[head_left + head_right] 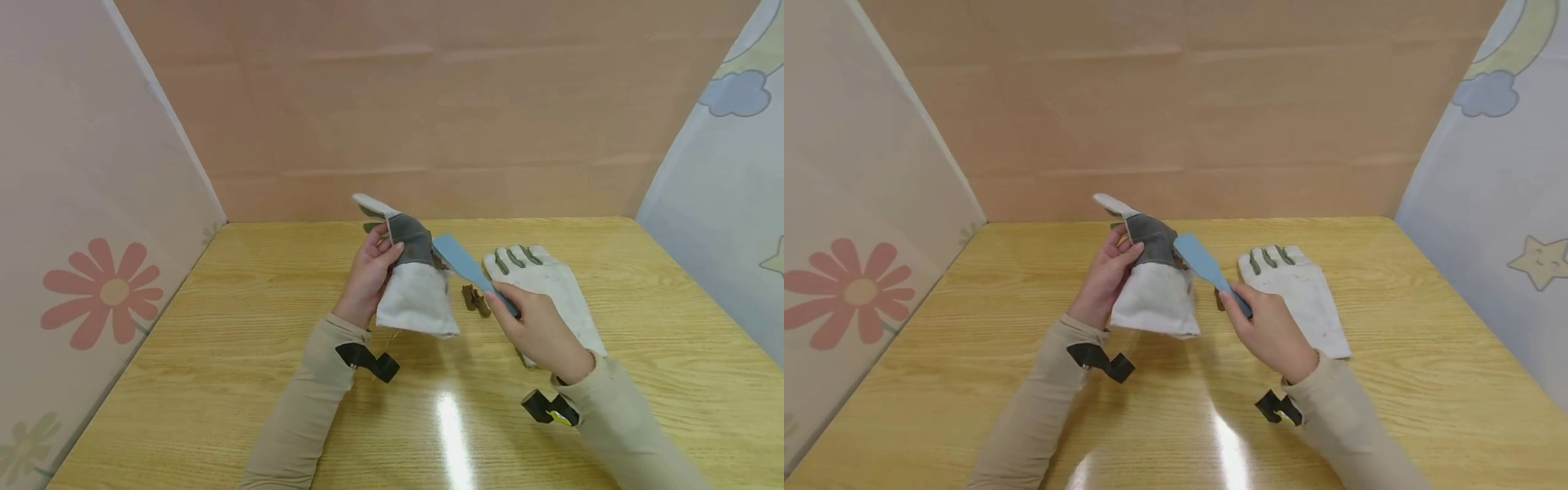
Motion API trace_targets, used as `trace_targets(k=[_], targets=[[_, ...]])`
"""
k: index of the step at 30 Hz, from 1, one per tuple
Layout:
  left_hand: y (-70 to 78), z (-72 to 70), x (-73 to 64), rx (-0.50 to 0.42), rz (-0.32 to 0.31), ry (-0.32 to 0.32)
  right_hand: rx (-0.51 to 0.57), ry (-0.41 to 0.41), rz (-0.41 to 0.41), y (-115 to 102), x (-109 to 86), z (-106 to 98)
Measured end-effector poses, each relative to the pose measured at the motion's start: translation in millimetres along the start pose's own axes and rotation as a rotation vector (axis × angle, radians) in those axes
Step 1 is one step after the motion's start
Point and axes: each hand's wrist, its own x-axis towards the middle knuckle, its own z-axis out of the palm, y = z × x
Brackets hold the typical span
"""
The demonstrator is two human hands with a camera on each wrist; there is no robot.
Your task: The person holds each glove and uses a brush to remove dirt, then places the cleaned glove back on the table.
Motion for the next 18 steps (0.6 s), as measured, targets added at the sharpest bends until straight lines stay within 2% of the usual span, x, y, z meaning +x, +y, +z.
trace_targets(k=[5,8,16,18], targets=[[0.1,-2.0,1.7,-0.002,0.003,0.011,-0.018,-0.016,-0.011,-0.7,-0.4,-1.3],[0.1,-2.9,1.9,0.003,-0.011,0.012,-0.024,0.003,-0.021,-1.1,-0.9,-2.3],[0.2,-1.2,-0.9,-0.015,-0.039,-0.016,-0.011,0.16,-0.028,-0.3,-1.2,-1.2],[0.1,1.0,-2.4,-0.018,-0.043,-0.026,0.001,0.172,-0.026,0.1,-0.7,1.5]])
